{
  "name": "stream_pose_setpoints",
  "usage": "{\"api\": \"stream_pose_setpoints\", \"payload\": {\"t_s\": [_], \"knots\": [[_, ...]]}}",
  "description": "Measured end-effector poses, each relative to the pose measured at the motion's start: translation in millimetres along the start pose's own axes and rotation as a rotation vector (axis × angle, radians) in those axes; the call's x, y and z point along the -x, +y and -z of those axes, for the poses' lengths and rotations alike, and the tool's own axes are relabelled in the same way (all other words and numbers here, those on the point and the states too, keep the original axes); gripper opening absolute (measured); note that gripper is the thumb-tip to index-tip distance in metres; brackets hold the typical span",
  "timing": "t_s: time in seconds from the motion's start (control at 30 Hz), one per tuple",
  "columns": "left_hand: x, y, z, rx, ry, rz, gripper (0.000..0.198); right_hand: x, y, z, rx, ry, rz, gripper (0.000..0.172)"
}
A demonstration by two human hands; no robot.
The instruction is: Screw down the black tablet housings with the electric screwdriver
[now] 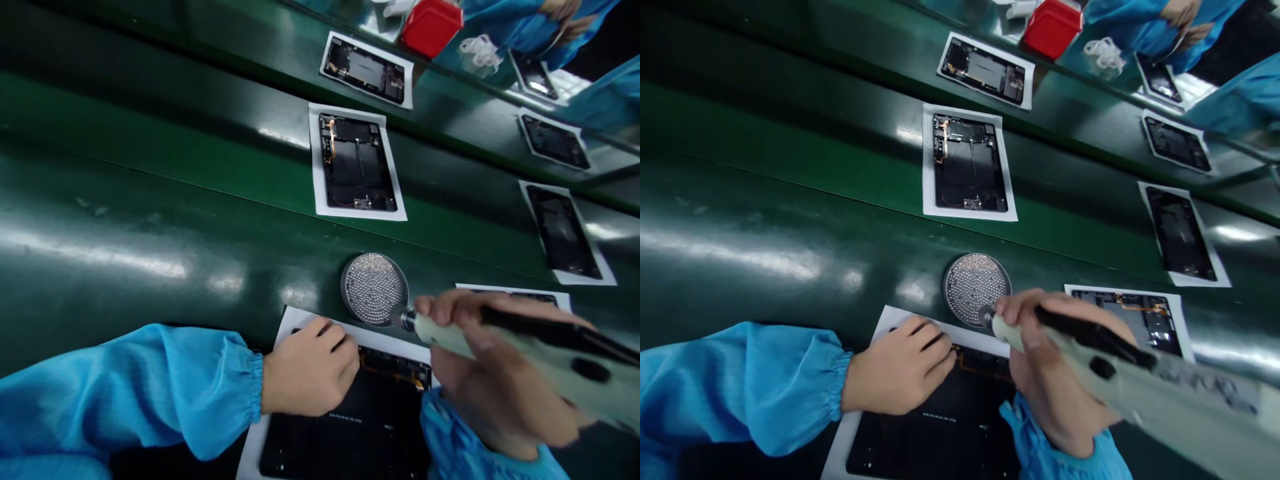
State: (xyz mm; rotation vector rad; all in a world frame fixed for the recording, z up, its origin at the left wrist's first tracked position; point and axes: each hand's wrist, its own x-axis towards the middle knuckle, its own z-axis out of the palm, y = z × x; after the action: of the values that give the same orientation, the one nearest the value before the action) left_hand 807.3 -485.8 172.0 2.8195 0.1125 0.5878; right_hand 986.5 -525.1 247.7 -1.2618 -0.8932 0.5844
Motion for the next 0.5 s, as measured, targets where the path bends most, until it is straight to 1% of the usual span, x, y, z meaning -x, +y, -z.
{"api": "stream_pose_setpoints", "payload": {"t_s": [0.1,0.17,0.23,0.3,0.43,0.5], "knots": [[0,0,-0.2,0.002,-0.013,0.009,0.026,-27,13,-19,-0.063,0.048,-0.015,0.023],[-1,0,-1.1,0.01,-0.011,0.018,0.026,-37,23,-29,-0.081,0.077,-0.025,0.022],[-2,1,-2.2,0.018,-0.015,0.017,0.027,-41,31,-35,-0.086,0.093,-0.048,0.023],[-2,2,-2.8,0.022,-0.024,0.013,0.027,-41,36,-38,-0.081,0.076,-0.048,0.024],[-1,3,-3.1,0.012,-0.021,0.012,0.025,-39,38,-38,-0.061,0.036,-0.013,0.023],[0,3,-3.2,0.008,-0.014,0.007,0.025,-39,39,-37,-0.049,0.023,-0.022,0.022]]}}
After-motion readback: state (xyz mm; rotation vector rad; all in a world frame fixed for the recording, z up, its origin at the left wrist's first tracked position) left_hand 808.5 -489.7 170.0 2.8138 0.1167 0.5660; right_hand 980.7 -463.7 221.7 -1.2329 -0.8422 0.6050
